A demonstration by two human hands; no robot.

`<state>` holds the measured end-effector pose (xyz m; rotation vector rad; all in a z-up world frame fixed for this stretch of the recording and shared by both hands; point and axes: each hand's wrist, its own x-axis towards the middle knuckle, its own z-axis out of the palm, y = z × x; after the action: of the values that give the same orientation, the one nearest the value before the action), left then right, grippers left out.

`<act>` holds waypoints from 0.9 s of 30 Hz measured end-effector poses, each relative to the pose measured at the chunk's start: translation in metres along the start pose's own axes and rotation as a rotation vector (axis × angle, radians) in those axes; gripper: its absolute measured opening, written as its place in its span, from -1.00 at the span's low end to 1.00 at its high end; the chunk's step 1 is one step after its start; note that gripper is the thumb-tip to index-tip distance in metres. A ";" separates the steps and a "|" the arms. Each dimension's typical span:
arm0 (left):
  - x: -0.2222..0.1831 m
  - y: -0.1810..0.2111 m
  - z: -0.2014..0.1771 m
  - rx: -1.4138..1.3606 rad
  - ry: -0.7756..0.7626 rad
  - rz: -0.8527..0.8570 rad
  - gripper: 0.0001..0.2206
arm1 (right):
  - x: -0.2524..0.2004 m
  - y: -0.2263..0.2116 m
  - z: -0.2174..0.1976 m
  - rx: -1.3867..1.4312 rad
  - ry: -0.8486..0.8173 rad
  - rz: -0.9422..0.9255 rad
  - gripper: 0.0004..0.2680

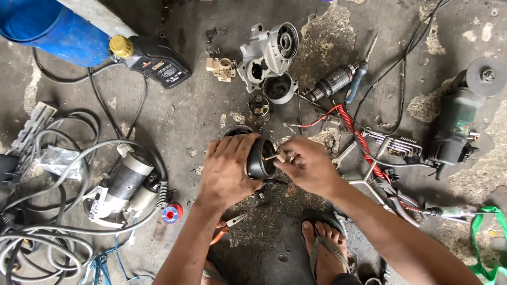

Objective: Repairing and grinding a motor component on a workshop floor using manual tools and an angle grinder.

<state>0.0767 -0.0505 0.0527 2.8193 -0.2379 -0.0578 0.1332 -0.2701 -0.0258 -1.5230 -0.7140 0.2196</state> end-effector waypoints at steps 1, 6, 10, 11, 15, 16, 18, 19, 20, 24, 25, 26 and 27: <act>0.002 0.002 -0.004 -0.002 -0.038 -0.009 -0.18 | 0.003 -0.001 0.004 -0.078 0.029 0.010 -0.86; 0.004 0.003 -0.002 0.062 -0.099 -0.029 -0.21 | 0.004 0.004 0.015 -0.280 0.048 0.048 -0.81; 0.008 0.001 -0.001 0.101 -0.121 -0.018 -0.19 | 0.005 0.003 0.017 -0.444 -0.004 0.063 -0.86; 0.009 0.002 0.000 0.101 -0.130 -0.028 -0.18 | 0.002 0.010 0.018 -0.461 -0.012 0.004 -0.85; 0.014 0.003 -0.009 0.090 -0.203 -0.033 -0.20 | 0.004 0.006 0.012 -0.227 0.045 0.004 -0.86; 0.015 0.002 -0.011 0.094 -0.237 -0.042 -0.21 | -0.001 0.011 0.010 -0.172 0.066 0.018 -0.87; 0.017 -0.002 -0.013 0.097 -0.274 -0.047 -0.22 | -0.022 0.022 -0.001 -0.119 0.090 0.035 -0.89; 0.017 -0.006 -0.012 0.131 -0.252 -0.030 -0.24 | -0.038 0.027 -0.011 -0.153 0.150 0.095 -0.94; 0.016 -0.009 -0.011 0.160 -0.226 -0.019 -0.25 | -0.054 0.032 -0.022 -0.188 0.200 0.155 -0.98; 0.027 -0.015 -0.024 0.094 -0.295 0.048 -0.20 | -0.087 -0.013 -0.050 -0.563 0.153 0.222 -0.92; 0.030 -0.016 -0.029 0.041 -0.322 0.050 -0.17 | -0.097 -0.018 -0.044 -0.558 0.100 0.230 -0.94; 0.029 -0.018 -0.036 -0.009 -0.354 0.047 -0.13 | -0.108 -0.023 -0.035 -0.545 0.045 0.239 -0.90; 0.025 -0.027 -0.023 -0.008 -0.357 0.039 -0.13 | -0.114 -0.028 -0.013 -0.539 0.039 0.239 -0.90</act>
<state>0.1072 -0.0230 0.0656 2.7778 -0.3700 -0.5536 0.0432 -0.3461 -0.0306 -2.1247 -0.5836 0.1831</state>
